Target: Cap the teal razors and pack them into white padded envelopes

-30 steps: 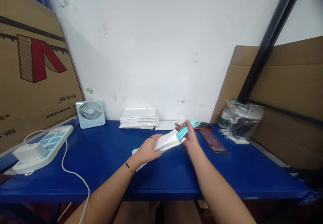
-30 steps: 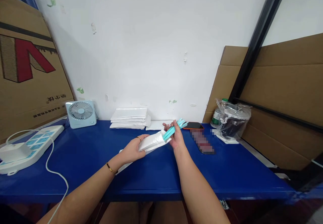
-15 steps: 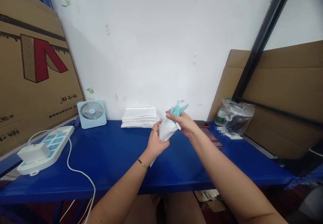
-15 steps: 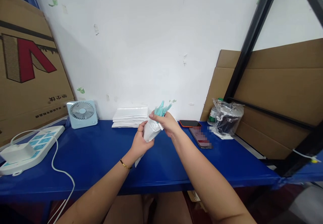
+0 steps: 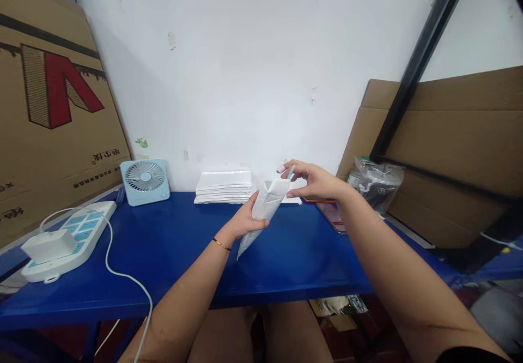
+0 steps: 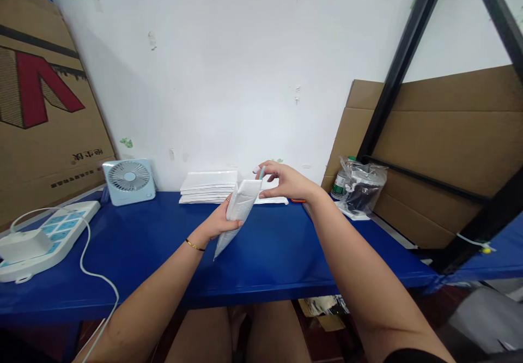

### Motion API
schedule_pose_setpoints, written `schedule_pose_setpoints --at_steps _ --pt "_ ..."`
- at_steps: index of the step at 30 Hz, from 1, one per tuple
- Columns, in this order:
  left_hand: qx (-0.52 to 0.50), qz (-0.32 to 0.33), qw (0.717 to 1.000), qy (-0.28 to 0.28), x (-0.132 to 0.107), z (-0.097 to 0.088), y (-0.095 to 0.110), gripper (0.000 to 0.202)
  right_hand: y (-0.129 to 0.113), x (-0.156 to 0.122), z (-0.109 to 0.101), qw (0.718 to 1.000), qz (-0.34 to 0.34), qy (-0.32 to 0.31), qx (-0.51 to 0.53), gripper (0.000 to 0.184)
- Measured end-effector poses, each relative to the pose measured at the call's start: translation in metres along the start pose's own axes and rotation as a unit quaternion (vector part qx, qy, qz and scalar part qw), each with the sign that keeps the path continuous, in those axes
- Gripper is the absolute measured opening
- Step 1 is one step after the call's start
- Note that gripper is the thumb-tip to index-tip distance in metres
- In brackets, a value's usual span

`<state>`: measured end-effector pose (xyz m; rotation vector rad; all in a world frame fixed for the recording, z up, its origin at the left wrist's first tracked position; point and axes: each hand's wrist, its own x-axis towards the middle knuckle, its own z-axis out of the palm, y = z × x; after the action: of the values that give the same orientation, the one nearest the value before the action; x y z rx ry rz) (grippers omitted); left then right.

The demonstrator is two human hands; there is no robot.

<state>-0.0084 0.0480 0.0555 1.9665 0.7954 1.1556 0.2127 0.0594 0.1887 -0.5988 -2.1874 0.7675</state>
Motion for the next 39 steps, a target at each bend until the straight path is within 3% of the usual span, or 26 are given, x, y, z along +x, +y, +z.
schedule_pose_setpoints --at_steps 2,4,9,13,17,21,25,29,33,36,39 --pt "-0.042 -0.026 0.998 -0.040 0.005 -0.006 -0.001 0.077 -0.001 0.001 -0.004 0.998 -0.012 0.001 -0.060 0.020" --pt "-0.053 -0.044 0.997 -0.045 0.013 -0.010 -0.001 0.070 -0.001 0.001 -0.003 0.994 -0.032 0.021 -0.102 0.013" --pt "-0.023 -0.014 1.000 0.000 0.030 -0.013 0.007 0.054 0.001 -0.006 0.005 0.984 -0.071 0.052 -0.154 0.008" --pt "-0.047 0.033 0.998 0.029 0.034 -0.010 0.020 0.047 0.002 -0.012 0.004 0.989 -0.040 0.072 -0.124 0.010" --pt "0.023 0.061 0.994 0.085 0.030 -0.011 0.041 0.031 -0.009 -0.017 -0.001 0.994 -0.022 0.071 -0.074 0.013" --pt "0.115 0.087 0.987 0.069 -0.011 -0.006 0.060 0.016 -0.020 -0.053 0.017 0.995 -0.027 -0.011 -0.095 0.011" --pt "0.229 0.006 0.973 -0.035 -0.087 0.019 0.048 0.015 -0.002 -0.117 0.074 0.983 -0.039 -0.103 -0.148 0.011" --pt "0.297 -0.090 0.950 -0.043 -0.140 0.044 0.027 0.016 0.035 -0.164 0.132 0.984 0.032 -0.066 -0.163 0.013" --pt "0.338 -0.128 0.932 -0.009 -0.147 0.055 0.023 0.020 0.054 -0.176 0.154 0.989 0.116 0.026 -0.086 0.016" --pt "0.361 -0.157 0.919 0.031 -0.141 0.060 0.022 0.022 0.056 -0.174 0.159 0.980 0.154 0.082 -0.093 0.013" --pt "0.380 -0.146 0.912 0.053 -0.142 0.063 0.019 0.021 0.057 -0.174 0.164 0.975 0.158 0.113 -0.112 0.010"
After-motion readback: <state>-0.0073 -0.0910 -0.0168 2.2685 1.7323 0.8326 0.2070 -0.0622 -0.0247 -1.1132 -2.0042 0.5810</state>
